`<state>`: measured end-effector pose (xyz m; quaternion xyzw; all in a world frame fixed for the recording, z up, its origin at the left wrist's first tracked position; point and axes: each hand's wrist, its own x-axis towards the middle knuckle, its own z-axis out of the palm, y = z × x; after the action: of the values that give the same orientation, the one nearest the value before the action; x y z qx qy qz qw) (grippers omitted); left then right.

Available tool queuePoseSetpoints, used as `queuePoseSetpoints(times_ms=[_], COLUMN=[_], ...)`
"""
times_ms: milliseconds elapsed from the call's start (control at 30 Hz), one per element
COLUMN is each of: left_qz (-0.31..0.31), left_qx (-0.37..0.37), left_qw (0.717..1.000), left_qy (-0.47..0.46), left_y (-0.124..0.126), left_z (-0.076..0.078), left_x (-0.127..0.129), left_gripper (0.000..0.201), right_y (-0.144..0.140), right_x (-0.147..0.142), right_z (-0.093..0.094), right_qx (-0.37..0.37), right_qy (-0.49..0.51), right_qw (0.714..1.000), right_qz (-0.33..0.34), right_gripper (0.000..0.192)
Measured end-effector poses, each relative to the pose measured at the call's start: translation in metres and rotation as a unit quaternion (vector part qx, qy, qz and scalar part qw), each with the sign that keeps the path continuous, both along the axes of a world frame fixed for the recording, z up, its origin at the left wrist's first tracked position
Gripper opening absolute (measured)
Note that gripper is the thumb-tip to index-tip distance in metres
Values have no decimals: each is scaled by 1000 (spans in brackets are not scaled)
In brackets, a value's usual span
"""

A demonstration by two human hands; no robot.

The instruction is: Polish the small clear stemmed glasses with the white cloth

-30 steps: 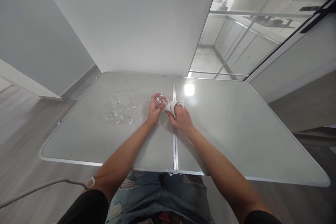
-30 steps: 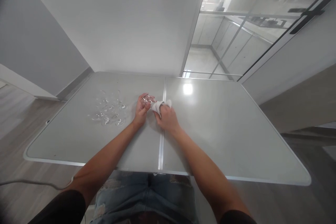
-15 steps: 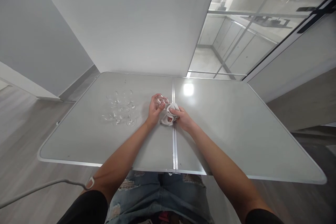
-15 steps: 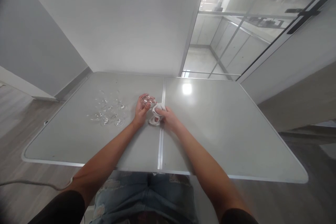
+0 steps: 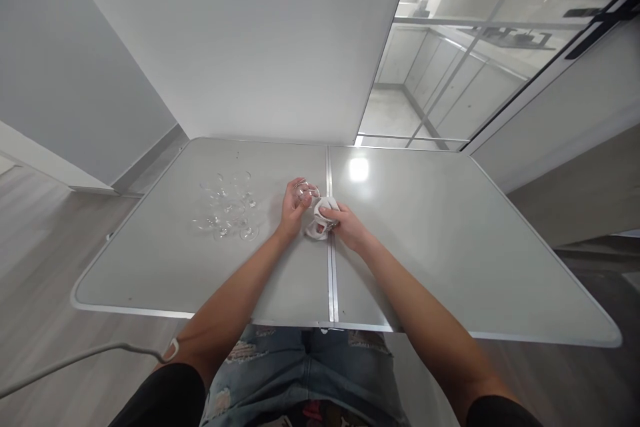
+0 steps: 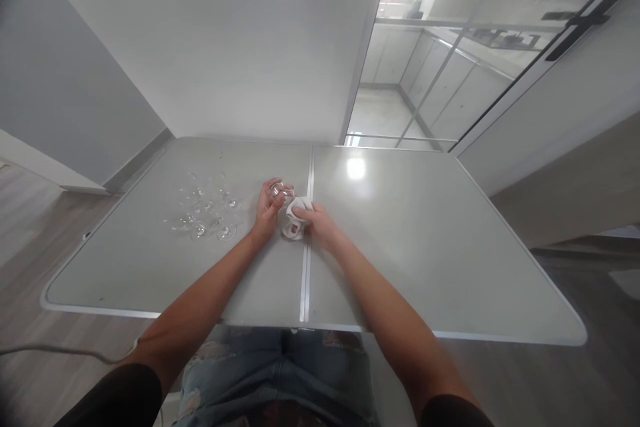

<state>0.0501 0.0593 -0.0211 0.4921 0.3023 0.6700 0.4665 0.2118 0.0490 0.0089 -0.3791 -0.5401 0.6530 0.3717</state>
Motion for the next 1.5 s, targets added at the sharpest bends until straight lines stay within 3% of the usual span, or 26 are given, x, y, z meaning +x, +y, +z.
queuePoseSetpoints(times_ms=[67, 133, 200, 300, 367, 433, 567, 667, 733, 900, 1067, 1167, 1333, 1500], left_qz=[-4, -2, 1, 4, 7, 11, -18, -62, -78, -94, -28, -1, 25, 15], left_qx=[0, 1, 2, 4, 2, -4, -21, -24, -28, -43, -26, -22, -25, -19], left_qw=[1000, 1000, 1000, 1000, 1000, 1000, 1000, 998, 997, 992, 998, 999, 998, 996], left_qy=[3, 3, -3, -11, -10, -7, -12, -13, 2, 69, 53, 34, 53, 82], left_y=[0, 0, 0, 1, 1, 2, 3, 5, 5, 4, 3, 3, 2, 0], left_z=[1, 1, 1, 0, -1, -2, -2, -1, -1, 0, 3, 5, 7, 7], left_x=[0, 0, 0, -1, -1, -1, 0, 0, -1, -2, -2, -2, -1, 0], left_gripper=[55, 55, 54, 53, 52, 52, 57, 63, 69, 61, 58, 59, 59, 50], right_y=[0, -2, -3, -5, -5, -3, 2, 6, 8, 19, 29, 30, 19, 17], right_x=[0, -1, -2, -4, -4, -4, -3, 0, 5, 15, 23, 21, 10, 12], right_z=[2, 2, -2, -8, -11, -12, -12, -10, -9, -9, -12, -14, -12, -8], right_qx=[-67, -37, 79, 275, 313, 273, 83, -46, -81, -61, 32, 60, 93, 123], right_qy=[61, 38, -56, -219, -258, -221, -13, 126, 168, 196, 229, 205, 126, 138], right_qw=[995, 999, 994, 928, 905, 929, 988, 980, 971, 941, 899, 906, 954, 951], right_qz=[36, 9, -54, -128, -130, -117, -127, -145, -152, -268, -373, -365, -255, -246], right_gripper=[31, 31, 29, 24, 22, 24, 30, 28, 27, 27, 29, 33, 38, 36])
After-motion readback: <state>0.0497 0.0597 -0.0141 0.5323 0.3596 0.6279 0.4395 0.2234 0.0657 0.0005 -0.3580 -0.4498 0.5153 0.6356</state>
